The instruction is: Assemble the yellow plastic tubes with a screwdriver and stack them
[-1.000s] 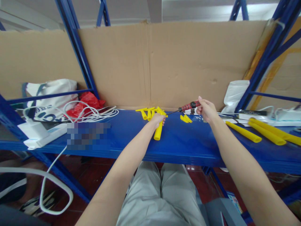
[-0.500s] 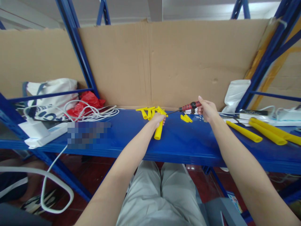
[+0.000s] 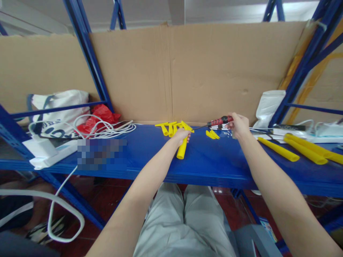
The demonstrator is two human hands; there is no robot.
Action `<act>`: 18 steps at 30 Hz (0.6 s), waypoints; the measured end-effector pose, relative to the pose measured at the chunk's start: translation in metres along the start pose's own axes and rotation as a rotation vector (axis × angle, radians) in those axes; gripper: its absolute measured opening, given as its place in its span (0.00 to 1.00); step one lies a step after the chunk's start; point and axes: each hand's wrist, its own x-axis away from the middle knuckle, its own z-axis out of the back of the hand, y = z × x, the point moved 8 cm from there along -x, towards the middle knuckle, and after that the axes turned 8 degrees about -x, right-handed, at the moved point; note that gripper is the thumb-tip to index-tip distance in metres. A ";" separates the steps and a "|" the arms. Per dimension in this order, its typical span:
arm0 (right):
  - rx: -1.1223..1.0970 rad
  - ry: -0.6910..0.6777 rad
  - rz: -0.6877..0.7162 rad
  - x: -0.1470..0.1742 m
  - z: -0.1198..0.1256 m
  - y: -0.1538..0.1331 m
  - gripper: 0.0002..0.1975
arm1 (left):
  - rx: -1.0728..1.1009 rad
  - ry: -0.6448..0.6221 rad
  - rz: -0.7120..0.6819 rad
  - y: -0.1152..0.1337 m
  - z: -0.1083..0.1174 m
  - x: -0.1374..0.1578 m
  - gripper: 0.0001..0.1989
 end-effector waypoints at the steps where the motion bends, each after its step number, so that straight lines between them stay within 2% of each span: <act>1: 0.004 0.018 0.014 0.000 0.002 -0.001 0.11 | 0.003 -0.007 -0.004 0.000 -0.001 0.000 0.10; 5: 0.060 0.089 0.040 -0.003 0.009 -0.003 0.11 | 0.006 0.002 -0.009 0.001 0.000 0.001 0.10; 8: 0.120 0.089 0.041 -0.004 0.009 -0.002 0.11 | 0.005 0.009 -0.010 0.001 0.001 0.001 0.09; 12: 0.183 0.018 0.009 0.000 0.001 0.002 0.08 | 0.013 0.000 -0.024 0.002 0.000 0.001 0.09; 18: 0.269 -0.167 -0.115 0.009 -0.016 0.016 0.07 | 0.025 -0.006 -0.037 0.004 0.000 0.002 0.09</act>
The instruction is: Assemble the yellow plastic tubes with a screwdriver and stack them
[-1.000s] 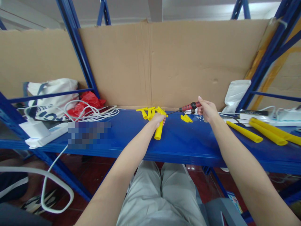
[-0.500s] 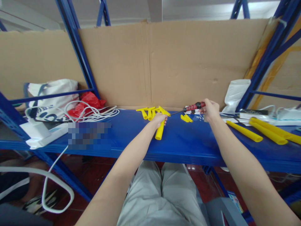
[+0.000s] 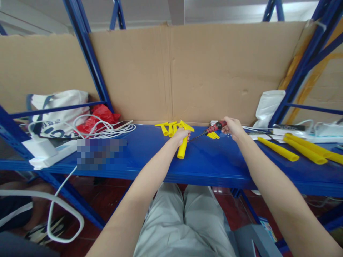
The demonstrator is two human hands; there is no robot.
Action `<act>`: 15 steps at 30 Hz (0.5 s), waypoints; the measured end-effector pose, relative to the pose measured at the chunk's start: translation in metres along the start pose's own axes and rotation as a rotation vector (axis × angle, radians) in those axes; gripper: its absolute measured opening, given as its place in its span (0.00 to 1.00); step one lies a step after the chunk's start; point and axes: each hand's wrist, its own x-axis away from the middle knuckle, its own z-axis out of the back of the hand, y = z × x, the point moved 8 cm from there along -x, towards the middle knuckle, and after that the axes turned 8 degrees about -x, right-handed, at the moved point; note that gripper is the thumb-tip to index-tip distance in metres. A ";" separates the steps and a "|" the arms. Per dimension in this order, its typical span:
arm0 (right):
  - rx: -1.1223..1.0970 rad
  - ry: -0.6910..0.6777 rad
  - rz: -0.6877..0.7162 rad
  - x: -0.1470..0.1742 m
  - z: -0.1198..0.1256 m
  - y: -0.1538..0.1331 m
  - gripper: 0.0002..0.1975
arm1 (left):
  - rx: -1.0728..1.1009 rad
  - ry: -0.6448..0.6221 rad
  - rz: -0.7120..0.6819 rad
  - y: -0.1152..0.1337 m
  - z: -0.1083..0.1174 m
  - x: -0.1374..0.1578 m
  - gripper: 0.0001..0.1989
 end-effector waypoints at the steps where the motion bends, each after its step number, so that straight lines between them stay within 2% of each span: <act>1: 0.039 -0.031 -0.024 0.000 -0.002 0.003 0.08 | 0.002 -0.002 0.000 0.000 0.000 0.000 0.09; 5: 0.261 -0.240 -0.122 0.004 -0.016 0.016 0.10 | -0.005 0.002 -0.001 0.001 0.000 0.001 0.08; 10: 0.469 -0.588 -0.116 0.018 -0.038 0.030 0.13 | -0.015 -0.004 -0.002 0.001 0.000 0.002 0.08; 13: 0.581 -0.708 -0.103 0.024 -0.045 0.040 0.15 | -0.015 -0.012 -0.004 0.001 -0.001 0.002 0.08; 15: 0.631 -0.740 -0.091 0.024 -0.048 0.044 0.15 | -0.022 -0.008 -0.001 0.001 -0.001 0.002 0.07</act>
